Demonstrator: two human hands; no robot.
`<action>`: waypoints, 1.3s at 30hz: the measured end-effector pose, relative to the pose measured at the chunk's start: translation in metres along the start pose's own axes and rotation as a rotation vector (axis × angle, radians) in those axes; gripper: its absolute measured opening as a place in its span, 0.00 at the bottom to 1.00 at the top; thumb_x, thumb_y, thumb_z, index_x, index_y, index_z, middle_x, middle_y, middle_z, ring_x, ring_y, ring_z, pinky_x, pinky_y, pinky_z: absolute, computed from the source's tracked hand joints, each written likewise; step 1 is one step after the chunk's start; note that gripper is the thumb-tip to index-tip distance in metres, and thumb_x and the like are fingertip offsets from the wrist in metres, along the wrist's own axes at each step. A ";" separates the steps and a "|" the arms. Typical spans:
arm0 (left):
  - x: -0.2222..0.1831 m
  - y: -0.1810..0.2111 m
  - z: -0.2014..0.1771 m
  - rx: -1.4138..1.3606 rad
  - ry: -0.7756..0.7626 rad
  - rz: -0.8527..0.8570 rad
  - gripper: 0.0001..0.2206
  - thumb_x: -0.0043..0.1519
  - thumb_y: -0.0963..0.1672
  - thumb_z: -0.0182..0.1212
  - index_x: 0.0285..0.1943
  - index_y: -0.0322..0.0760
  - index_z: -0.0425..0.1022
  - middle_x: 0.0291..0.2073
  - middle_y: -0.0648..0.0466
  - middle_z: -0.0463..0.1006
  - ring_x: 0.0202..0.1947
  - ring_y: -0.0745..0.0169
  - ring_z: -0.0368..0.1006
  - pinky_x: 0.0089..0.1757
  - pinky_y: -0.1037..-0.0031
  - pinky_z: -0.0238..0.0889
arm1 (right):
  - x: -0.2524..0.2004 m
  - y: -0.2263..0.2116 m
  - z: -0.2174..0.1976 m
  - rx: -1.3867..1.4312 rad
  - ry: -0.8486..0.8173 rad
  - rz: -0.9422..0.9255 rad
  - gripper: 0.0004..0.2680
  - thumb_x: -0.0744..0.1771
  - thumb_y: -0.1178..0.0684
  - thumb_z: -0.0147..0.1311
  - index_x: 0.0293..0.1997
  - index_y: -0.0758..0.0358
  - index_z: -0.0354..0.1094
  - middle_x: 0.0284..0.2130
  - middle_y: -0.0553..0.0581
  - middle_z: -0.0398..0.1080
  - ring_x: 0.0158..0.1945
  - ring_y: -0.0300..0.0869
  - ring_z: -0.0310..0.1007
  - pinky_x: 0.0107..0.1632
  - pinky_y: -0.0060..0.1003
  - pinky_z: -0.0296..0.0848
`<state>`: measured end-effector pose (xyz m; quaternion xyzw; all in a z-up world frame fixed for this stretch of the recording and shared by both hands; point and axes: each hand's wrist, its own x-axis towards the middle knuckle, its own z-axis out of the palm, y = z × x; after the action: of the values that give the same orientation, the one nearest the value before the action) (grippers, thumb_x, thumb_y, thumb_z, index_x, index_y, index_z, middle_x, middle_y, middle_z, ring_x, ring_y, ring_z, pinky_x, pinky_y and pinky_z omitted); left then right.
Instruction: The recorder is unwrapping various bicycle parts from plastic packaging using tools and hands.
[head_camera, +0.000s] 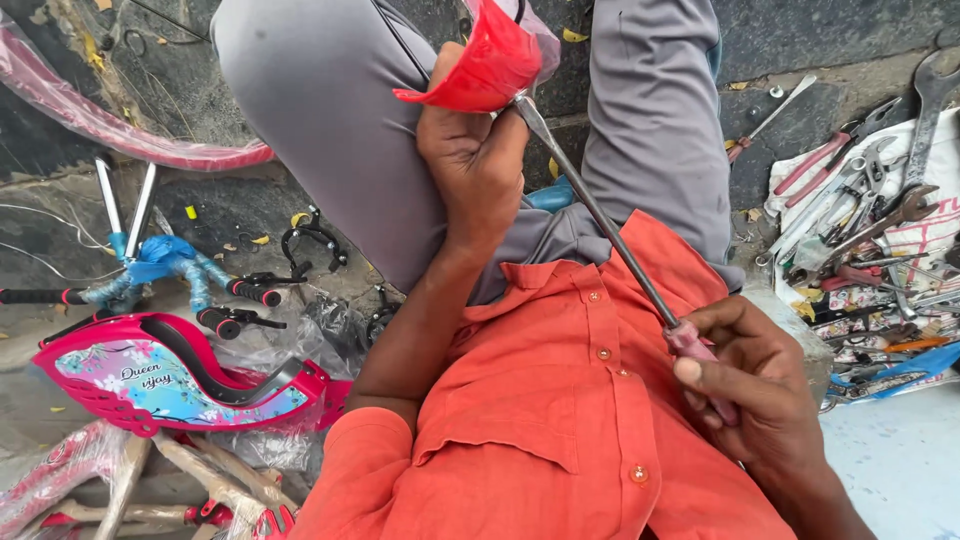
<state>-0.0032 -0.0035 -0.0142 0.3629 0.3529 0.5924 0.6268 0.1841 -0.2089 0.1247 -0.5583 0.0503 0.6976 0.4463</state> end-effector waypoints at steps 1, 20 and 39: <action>-0.001 -0.003 -0.002 0.014 0.001 0.024 0.14 0.63 0.27 0.50 0.48 0.31 0.70 0.40 0.61 0.68 0.40 0.80 0.64 0.44 0.87 0.57 | -0.002 -0.001 0.007 -0.197 0.104 -0.090 0.11 0.64 0.66 0.61 0.49 0.76 0.69 0.32 0.59 0.73 0.21 0.32 0.63 0.20 0.26 0.60; -0.001 -0.001 0.001 -0.061 0.003 0.006 0.13 0.63 0.27 0.50 0.45 0.31 0.68 0.38 0.61 0.67 0.38 0.81 0.63 0.42 0.87 0.57 | -0.018 0.012 0.037 -1.405 0.315 -0.818 0.13 0.67 0.63 0.62 0.58 0.76 0.70 0.40 0.64 0.78 0.43 0.40 0.80 0.42 0.27 0.75; -0.001 0.003 0.000 -0.082 0.017 -0.042 0.13 0.63 0.27 0.47 0.46 0.31 0.68 0.37 0.61 0.67 0.36 0.78 0.60 0.40 0.85 0.53 | -0.031 0.012 0.016 -0.309 0.351 -0.090 0.12 0.67 0.59 0.57 0.53 0.82 0.71 0.30 0.64 0.73 0.25 0.34 0.63 0.26 0.25 0.61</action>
<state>-0.0049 -0.0039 -0.0120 0.3243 0.3413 0.5963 0.6503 0.1633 -0.2242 0.1511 -0.7341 -0.0051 0.5688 0.3707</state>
